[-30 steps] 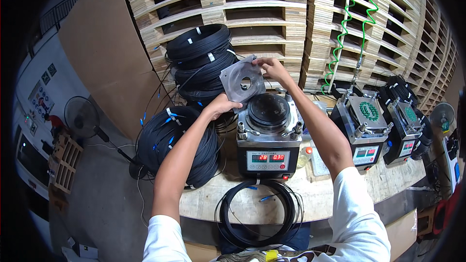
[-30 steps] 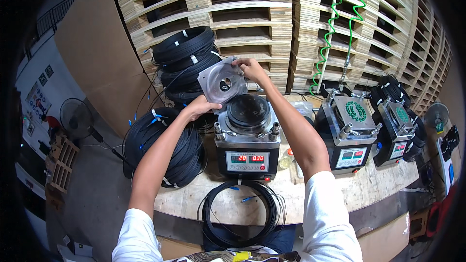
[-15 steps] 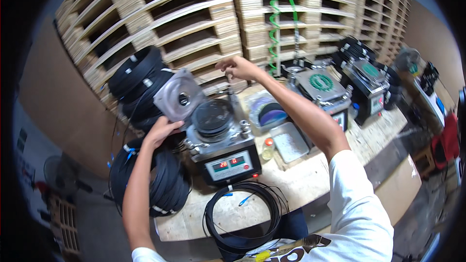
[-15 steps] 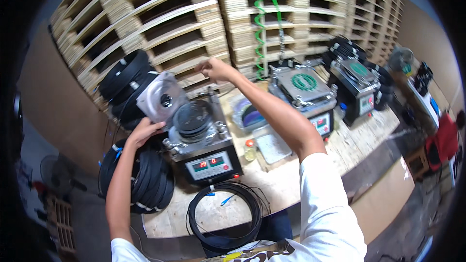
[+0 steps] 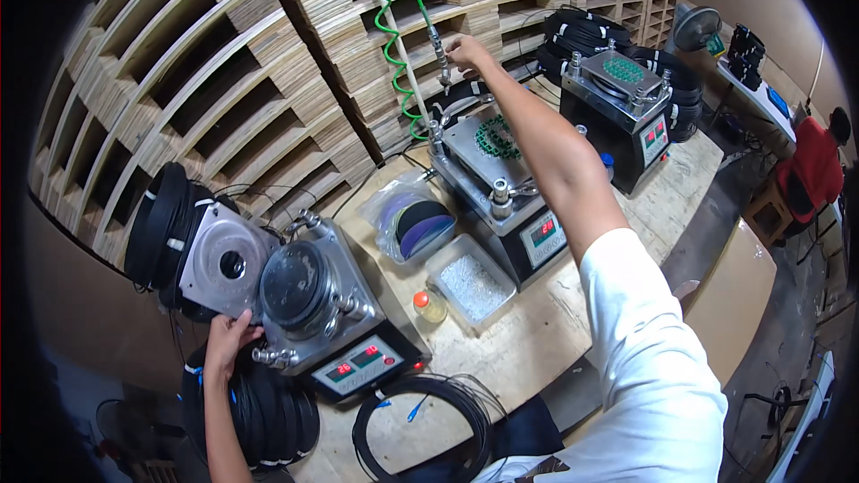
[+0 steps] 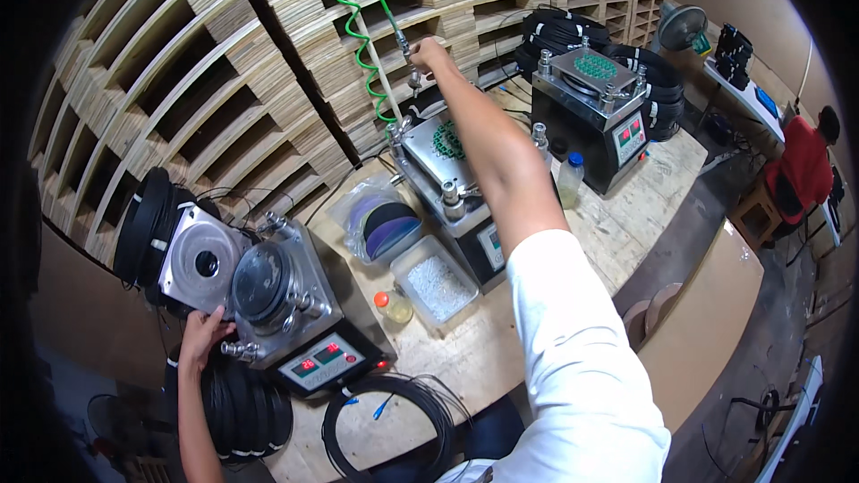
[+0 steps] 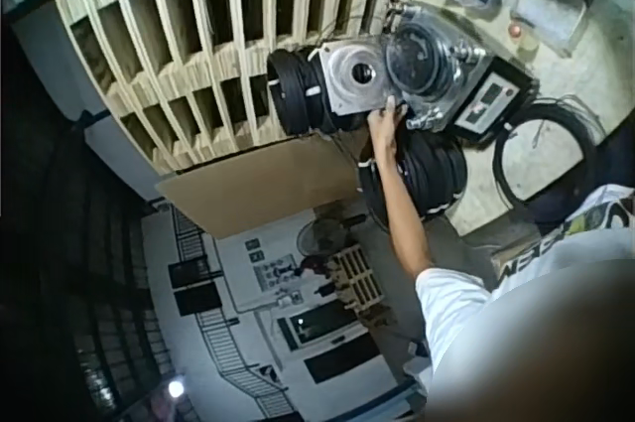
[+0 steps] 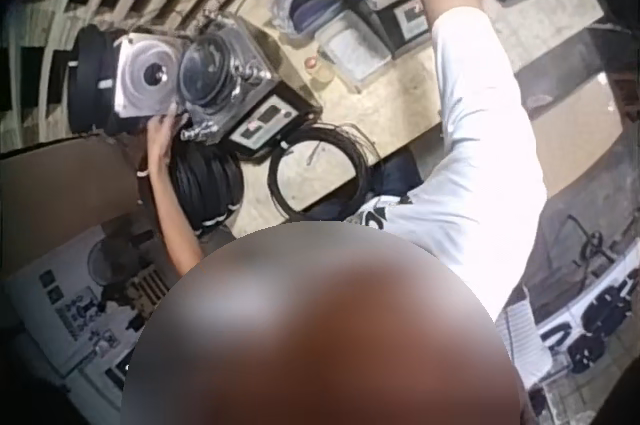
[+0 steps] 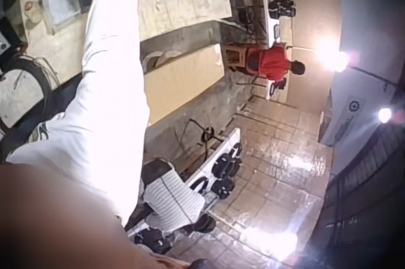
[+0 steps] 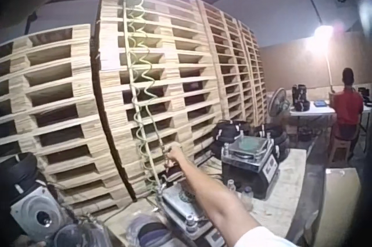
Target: Operating a specialized machine to process, test, or clean coiled black cables.
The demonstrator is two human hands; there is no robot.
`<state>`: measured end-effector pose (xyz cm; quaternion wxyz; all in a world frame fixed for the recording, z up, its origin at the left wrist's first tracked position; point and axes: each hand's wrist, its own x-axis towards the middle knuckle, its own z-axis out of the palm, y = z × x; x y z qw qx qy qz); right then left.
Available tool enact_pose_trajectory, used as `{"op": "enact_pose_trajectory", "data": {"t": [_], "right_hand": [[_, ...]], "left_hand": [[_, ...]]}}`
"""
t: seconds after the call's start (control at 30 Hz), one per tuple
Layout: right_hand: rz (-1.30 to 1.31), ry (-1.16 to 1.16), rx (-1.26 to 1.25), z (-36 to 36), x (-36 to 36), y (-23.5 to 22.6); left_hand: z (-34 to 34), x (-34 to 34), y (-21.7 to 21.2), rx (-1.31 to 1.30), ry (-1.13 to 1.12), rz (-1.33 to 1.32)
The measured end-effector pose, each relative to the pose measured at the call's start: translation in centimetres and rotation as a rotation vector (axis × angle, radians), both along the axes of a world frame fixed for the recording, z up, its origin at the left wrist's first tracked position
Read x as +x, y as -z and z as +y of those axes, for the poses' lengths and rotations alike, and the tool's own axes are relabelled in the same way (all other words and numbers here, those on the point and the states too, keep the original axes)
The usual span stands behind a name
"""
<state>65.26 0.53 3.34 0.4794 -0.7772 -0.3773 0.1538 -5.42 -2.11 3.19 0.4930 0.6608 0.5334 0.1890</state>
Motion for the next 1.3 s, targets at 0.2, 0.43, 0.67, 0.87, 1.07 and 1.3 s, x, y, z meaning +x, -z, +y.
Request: {"op": "enact_pose_trajectory", "data": {"t": [0.2, 0.43, 0.67, 0.87, 1.07, 1.3], "right_hand": [[-0.089, 0.112, -0.155, 6.6, 7.4, 5.8], [-0.158, 0.089, -0.259, 8.9, 10.5, 7.6], [-0.459, -0.245, -0.120, 5.1, 2.3, 4.3], [-0.267, -0.394, 0.131, 0.4, -6.2, -0.8], [0.098, -0.574, 0.471, -8.1, -19.8, -7.2], [0.433, -0.674, 0.488, -14.4, -38.2, -6.1]], "left_hand": [[0.2, 1.2, 0.9, 0.005, -0.023, 0.036], [-0.2, 2.4, 0.6, -0.006, -0.016, -0.027], [-0.6, 0.2, 0.0, -0.015, -0.055, -0.023], [-0.7, 0.3, 1.3, 0.198, -0.071, -0.027], [1.2, 0.5, 3.6, 0.322, -0.016, -0.204], [2.1, 0.9, 8.8, 0.644, -0.324, -0.201]]}}
